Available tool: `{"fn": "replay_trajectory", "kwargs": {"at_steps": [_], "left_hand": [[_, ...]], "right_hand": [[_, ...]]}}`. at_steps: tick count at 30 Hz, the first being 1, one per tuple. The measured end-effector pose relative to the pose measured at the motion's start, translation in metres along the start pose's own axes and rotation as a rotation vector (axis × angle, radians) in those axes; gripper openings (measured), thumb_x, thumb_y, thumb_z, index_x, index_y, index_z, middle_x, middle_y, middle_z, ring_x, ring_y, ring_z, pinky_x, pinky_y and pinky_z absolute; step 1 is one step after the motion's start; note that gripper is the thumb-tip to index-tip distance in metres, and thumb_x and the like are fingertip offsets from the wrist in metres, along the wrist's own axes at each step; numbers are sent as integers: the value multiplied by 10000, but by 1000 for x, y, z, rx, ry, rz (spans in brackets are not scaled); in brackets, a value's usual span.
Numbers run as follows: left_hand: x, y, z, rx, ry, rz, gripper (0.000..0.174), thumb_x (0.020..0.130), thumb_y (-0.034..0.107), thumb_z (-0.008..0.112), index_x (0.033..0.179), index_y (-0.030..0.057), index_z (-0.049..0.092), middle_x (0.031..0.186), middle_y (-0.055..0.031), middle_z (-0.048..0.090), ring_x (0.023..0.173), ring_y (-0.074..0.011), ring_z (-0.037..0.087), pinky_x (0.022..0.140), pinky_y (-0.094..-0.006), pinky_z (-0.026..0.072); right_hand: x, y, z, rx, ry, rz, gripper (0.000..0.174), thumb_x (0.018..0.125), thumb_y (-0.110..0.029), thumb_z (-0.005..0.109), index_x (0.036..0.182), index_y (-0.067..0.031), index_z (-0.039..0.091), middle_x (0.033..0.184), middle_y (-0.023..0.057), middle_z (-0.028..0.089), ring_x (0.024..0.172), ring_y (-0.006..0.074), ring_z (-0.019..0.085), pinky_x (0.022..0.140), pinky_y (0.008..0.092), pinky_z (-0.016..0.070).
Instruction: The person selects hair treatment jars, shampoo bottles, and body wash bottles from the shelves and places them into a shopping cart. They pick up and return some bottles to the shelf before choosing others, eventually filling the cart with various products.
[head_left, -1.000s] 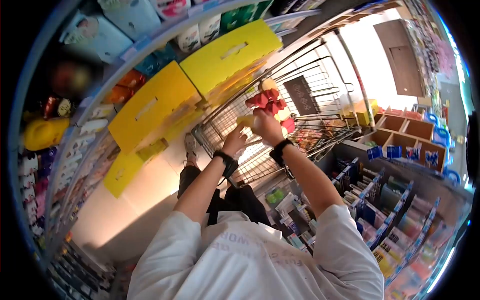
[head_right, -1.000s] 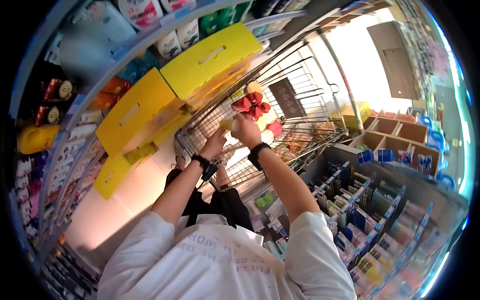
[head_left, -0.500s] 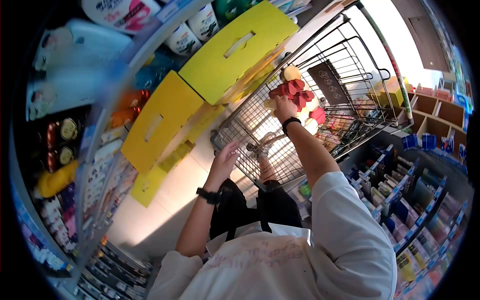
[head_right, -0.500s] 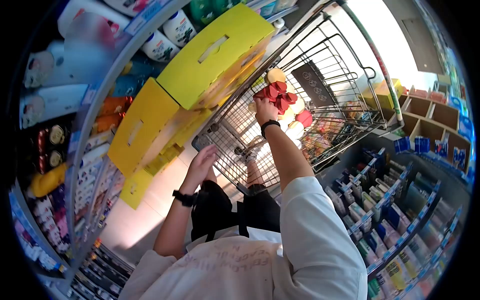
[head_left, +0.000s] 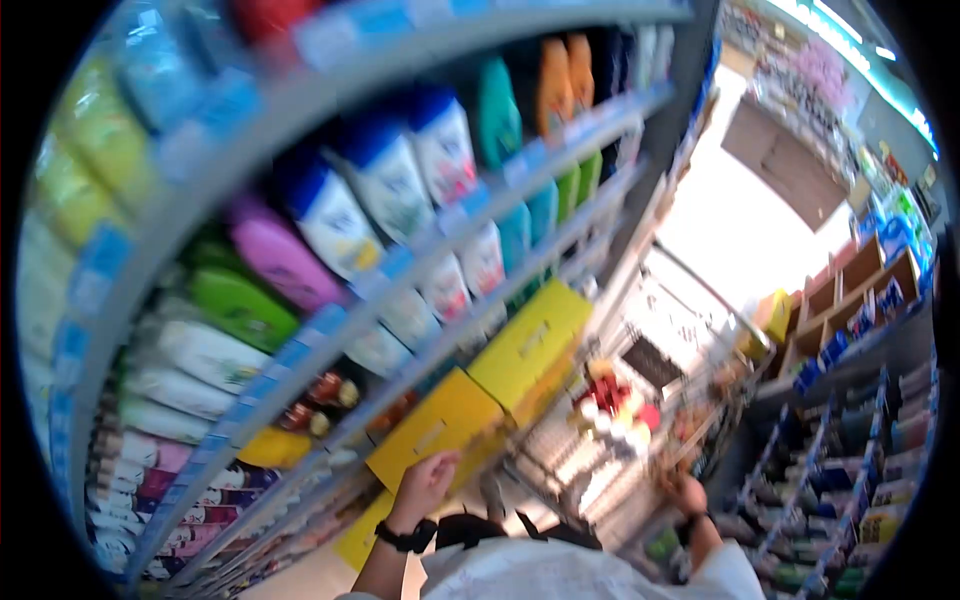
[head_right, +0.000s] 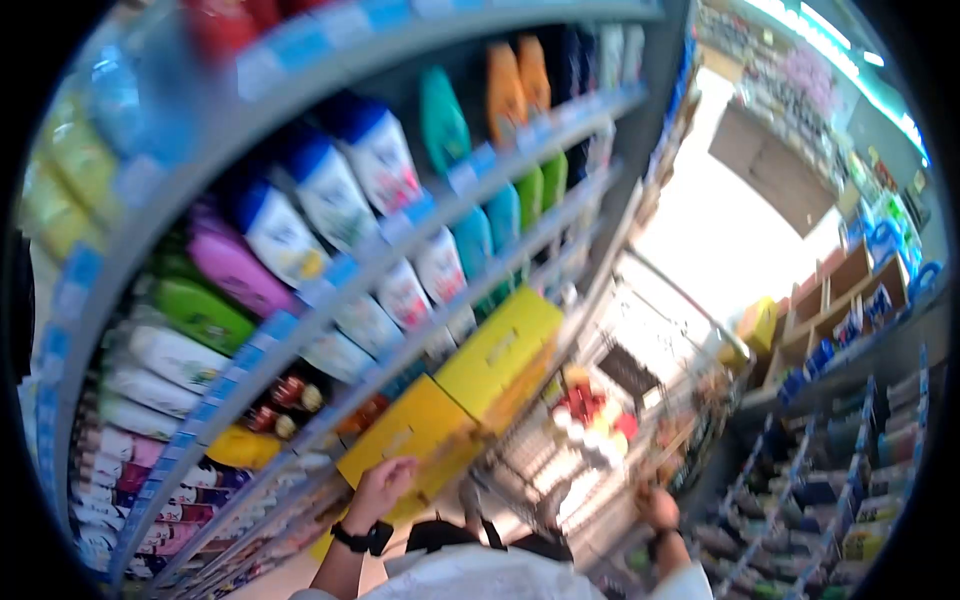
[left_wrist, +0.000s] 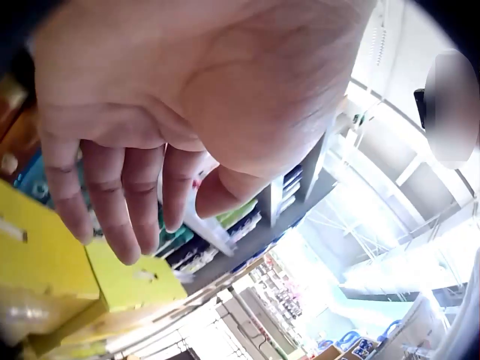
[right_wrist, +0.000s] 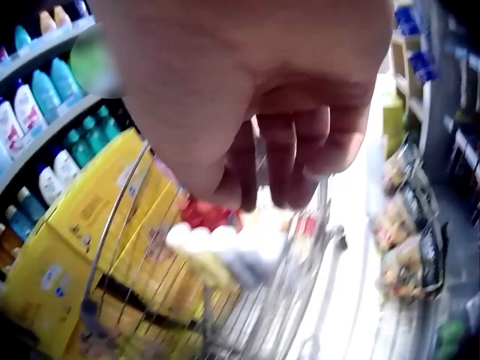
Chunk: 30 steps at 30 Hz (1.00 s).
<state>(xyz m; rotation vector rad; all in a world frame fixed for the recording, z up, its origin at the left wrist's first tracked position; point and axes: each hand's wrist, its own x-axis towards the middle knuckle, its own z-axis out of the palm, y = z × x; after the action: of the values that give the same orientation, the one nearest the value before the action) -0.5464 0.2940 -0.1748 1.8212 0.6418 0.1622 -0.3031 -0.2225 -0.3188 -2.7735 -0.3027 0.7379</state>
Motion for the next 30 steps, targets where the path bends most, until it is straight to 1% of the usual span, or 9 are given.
{"fn": "replay_trajectory", "kwargs": {"at_steps": [3,7,12,15,18,20,24,26,30], "left_hand": [[-3,56,-65,83,84,202,215,929,139,595,1095,29,675,1013,-102,711,907,-202,689,799,-299,528],[-35,181,-136,225,264,490,220,924,121,576,1093,27,679,993,-114,691,842,-193,672,760,-287,511],[-54,289,-186,380,570,1024,300,871,78,549,1146,-2,638,1166,-155,669,1078,-276,642,950,-368,475],[-33,338,-210,478,826,1166,290,869,84,574,1137,-14,627,1138,-176,667,1063,-319,640,931,-366,485],[-12,365,-231,521,936,1186,325,869,127,586,1157,-21,615,1146,-193,657,1046,-356,634,905,-393,500],[-3,372,-243,643,1021,991,365,881,170,583,1202,-2,606,1145,-228,647,938,-364,655,819,-415,521],[8,371,-255,892,1101,748,387,861,252,593,1132,-24,607,1033,-218,661,880,-397,647,762,-479,527],[12,372,-257,908,1113,727,383,859,268,588,1091,-35,607,1017,-225,653,880,-399,646,764,-481,530],[11,371,-255,897,1079,703,372,844,259,587,1055,-47,600,1034,-243,642,875,-402,645,778,-477,531]], "right_hand": [[-13,45,-103,178,599,-164,176,744,-91,648,890,-20,718,826,154,699,767,259,690,701,358,533],[-97,-159,-307,447,945,-638,98,864,10,552,935,12,620,792,76,586,703,135,546,628,253,419],[-200,-383,-397,379,675,-1352,126,859,-30,557,929,18,650,857,88,685,745,169,615,692,280,470],[-201,-506,-404,405,463,-1554,197,906,-102,623,1088,-30,646,978,37,682,812,89,627,687,232,490],[-179,-637,-401,526,427,-1823,281,909,-110,616,1176,-26,604,981,62,680,881,115,650,774,267,529],[-181,-704,-394,569,372,-1774,328,873,-126,632,1182,-21,600,1040,97,663,844,170,673,788,298,539],[-167,-819,-392,544,691,-1793,500,829,-181,639,1301,-61,527,1229,199,567,961,284,661,861,377,530],[-181,-848,-400,595,856,-1803,561,829,-206,645,1355,-82,494,1278,222,533,983,294,649,871,374,522],[-208,-862,-410,334,1055,-1502,610,817,-365,605,1363,-118,494,1328,266,480,1156,464,514,1020,501,417]]}}
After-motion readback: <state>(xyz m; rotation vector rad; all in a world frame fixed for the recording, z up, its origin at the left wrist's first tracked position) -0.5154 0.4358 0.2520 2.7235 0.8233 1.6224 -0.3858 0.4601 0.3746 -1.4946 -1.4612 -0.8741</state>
